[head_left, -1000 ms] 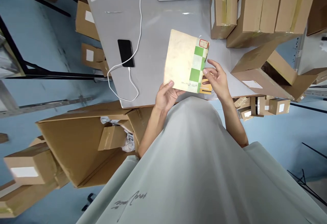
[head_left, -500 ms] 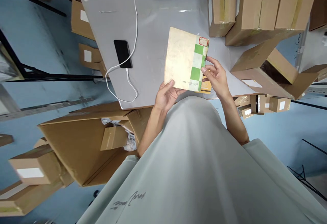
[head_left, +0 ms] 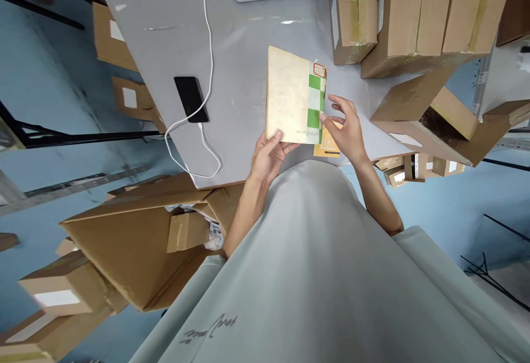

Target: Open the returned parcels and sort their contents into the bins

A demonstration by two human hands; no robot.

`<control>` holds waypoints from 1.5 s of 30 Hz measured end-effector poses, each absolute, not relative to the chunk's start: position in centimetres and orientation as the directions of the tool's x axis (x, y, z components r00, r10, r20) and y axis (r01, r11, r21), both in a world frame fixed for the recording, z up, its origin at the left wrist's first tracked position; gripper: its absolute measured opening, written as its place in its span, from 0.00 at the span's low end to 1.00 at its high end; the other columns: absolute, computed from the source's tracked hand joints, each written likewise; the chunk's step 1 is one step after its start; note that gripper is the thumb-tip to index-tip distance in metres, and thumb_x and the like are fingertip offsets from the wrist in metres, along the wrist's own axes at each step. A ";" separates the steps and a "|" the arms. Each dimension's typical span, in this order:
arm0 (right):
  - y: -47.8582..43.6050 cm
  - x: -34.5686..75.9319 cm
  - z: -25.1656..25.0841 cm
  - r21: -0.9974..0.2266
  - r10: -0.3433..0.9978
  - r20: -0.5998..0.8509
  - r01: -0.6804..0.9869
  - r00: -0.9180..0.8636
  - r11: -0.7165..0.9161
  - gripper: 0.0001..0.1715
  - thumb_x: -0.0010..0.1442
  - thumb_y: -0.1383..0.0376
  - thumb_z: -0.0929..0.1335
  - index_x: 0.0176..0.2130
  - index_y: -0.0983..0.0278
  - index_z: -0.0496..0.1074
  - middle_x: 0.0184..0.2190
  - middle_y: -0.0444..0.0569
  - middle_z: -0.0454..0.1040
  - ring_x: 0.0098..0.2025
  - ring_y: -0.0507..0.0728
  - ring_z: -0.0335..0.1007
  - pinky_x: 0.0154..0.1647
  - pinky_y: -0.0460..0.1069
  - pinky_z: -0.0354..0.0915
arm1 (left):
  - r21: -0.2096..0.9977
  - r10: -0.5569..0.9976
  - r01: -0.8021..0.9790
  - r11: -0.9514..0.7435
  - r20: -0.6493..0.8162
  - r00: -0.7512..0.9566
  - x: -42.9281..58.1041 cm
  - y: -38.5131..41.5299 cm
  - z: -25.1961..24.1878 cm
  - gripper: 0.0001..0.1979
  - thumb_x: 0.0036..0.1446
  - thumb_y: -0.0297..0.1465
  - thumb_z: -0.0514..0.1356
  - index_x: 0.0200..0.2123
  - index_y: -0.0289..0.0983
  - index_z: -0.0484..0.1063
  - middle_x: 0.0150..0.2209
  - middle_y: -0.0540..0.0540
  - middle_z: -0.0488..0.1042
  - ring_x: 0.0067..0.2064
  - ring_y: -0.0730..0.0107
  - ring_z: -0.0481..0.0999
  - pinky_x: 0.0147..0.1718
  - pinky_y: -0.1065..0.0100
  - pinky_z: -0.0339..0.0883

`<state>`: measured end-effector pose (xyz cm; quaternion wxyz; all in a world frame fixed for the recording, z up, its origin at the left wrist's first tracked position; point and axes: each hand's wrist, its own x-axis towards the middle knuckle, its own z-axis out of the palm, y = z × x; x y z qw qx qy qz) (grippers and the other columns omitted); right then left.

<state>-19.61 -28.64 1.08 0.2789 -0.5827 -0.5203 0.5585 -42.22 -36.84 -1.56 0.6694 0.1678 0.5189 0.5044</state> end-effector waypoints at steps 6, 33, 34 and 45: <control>-27.6 -24.1 1.3 -0.890 0.876 -0.449 0.177 -0.177 -0.420 0.48 0.63 0.29 0.77 0.67 0.53 0.74 0.69 0.57 0.79 0.71 0.68 0.76 0.68 0.61 0.80 | 0.960 0.952 -0.114 0.257 -0.272 -0.142 -41.2 -34.6 -2.2 0.32 0.69 0.58 0.70 0.65 0.44 0.82 0.67 0.35 0.83 0.73 0.43 0.80 0.73 0.43 0.74; -2.1 -31.1 0.4 -0.908 0.867 -0.336 -0.119 -0.368 -0.402 0.29 0.61 0.55 0.80 0.58 0.57 0.77 0.45 0.48 0.88 0.44 0.63 0.91 0.48 0.57 0.88 | 0.937 0.976 -0.331 0.115 -0.169 -0.139 -54.8 -7.4 -0.1 0.39 0.59 0.49 0.81 0.68 0.40 0.79 0.69 0.35 0.81 0.64 0.46 0.85 0.57 0.51 0.89; -0.8 -31.4 0.2 -0.918 0.882 -0.312 -0.128 -0.354 -0.376 0.27 0.61 0.57 0.80 0.58 0.57 0.77 0.44 0.47 0.87 0.42 0.61 0.91 0.47 0.56 0.88 | 0.943 0.979 -0.321 0.091 -0.143 -0.143 -54.9 -5.8 0.0 0.38 0.60 0.49 0.80 0.67 0.40 0.79 0.69 0.35 0.80 0.65 0.46 0.84 0.58 0.50 0.88; 7.0 -33.9 1.5 -0.918 0.939 -0.284 -0.227 -0.195 -0.324 0.08 0.67 0.67 0.77 0.46 0.60 0.79 0.36 0.45 0.85 0.43 0.58 0.90 0.60 0.56 0.87 | 0.972 0.979 -0.229 0.054 -0.096 -0.178 -55.2 3.2 1.6 0.31 0.58 0.45 0.81 0.60 0.39 0.82 0.53 0.40 0.85 0.57 0.51 0.87 0.59 0.48 0.88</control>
